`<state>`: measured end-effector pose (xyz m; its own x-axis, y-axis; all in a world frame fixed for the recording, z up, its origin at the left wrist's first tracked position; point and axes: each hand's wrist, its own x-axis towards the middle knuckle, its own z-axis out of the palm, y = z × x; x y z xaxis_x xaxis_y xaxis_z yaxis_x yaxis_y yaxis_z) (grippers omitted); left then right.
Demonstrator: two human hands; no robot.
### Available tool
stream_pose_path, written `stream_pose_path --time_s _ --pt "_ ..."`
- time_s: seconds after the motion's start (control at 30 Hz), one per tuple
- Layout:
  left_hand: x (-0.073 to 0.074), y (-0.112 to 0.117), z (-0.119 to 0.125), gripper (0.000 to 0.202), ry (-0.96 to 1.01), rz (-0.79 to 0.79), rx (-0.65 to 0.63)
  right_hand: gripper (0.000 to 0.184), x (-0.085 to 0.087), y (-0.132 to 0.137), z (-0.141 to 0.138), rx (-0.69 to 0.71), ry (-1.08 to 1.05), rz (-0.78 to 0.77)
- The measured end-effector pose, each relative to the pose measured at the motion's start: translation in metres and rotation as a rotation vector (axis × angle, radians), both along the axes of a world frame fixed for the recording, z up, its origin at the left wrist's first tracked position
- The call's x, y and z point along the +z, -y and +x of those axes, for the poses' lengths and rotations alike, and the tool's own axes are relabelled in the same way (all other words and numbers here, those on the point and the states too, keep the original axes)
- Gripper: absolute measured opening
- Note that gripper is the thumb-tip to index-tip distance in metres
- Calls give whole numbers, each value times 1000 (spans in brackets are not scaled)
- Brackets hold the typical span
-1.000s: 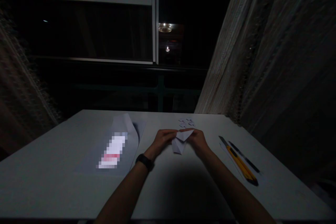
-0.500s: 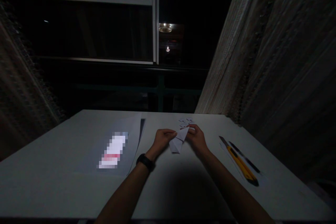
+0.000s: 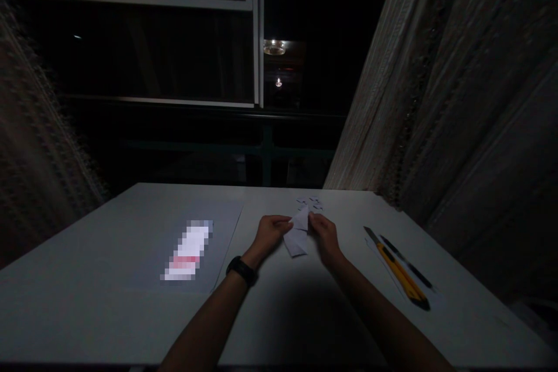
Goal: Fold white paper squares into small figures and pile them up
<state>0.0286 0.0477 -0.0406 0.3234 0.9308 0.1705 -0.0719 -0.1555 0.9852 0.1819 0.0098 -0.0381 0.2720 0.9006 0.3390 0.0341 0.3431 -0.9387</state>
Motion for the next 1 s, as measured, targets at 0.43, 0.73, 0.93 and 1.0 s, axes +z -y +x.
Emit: stream_pose_path --time_s 0.43,0.73,0.93,1.0 --pt "8 2 -2 31 -94 123 -67 31 -5 2 -8 -65 305 -36" --pt "3 -1 -2 33 -143 136 -56 31 0 7 -11 -102 378 -25" --pt "4 -1 -2 30 -144 139 -55 35 4 9 -10 -114 426 16" --pt "3 -1 -1 29 -156 148 -44 36 4 9 -10 -123 429 10"
